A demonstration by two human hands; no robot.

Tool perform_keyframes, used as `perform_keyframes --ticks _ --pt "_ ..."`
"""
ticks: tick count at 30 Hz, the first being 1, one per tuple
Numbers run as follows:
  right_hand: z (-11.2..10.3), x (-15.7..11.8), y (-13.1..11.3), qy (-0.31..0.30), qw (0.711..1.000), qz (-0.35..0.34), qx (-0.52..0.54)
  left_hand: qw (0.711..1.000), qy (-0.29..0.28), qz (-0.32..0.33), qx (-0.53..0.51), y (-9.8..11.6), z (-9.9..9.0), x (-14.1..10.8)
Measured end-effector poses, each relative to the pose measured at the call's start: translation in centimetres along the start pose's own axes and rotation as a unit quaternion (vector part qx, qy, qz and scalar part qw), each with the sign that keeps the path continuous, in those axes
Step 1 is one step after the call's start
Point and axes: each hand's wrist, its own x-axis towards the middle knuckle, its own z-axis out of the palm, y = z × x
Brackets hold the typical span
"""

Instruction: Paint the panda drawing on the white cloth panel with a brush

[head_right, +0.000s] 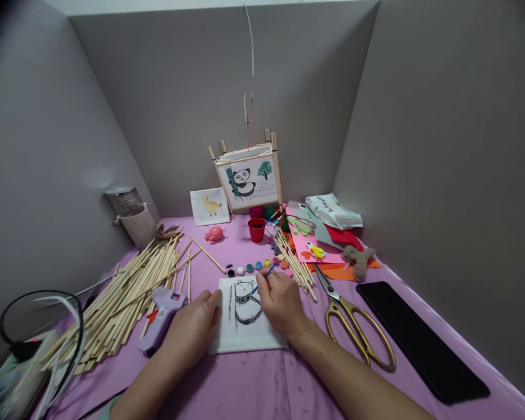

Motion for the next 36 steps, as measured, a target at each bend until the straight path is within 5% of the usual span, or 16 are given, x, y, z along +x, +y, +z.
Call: perform_keyframes --ticks 9,16,28,36 --pt "-0.2 0.0 -0.4 -0.001 1.0 -0.027 -0.006 1.0 -0.001 0.003 -0.005 0.1 -0.3 0.0" --pt "-0.5 0.5 -0.9 0.002 0.999 0.015 0.045 1.0 0.007 0.007 -0.008 -0.1 0.0 -0.1" --pt "3.1 3.6 -0.9 -0.059 0.998 -0.02 -0.008 1.0 -0.005 -0.001 -0.004 -0.2 0.2 0.0" --pt "3.0 3.9 -0.8 -0.064 0.998 0.005 0.027 1.0 -0.017 -0.005 -0.009 -0.1 -0.1 -0.1"
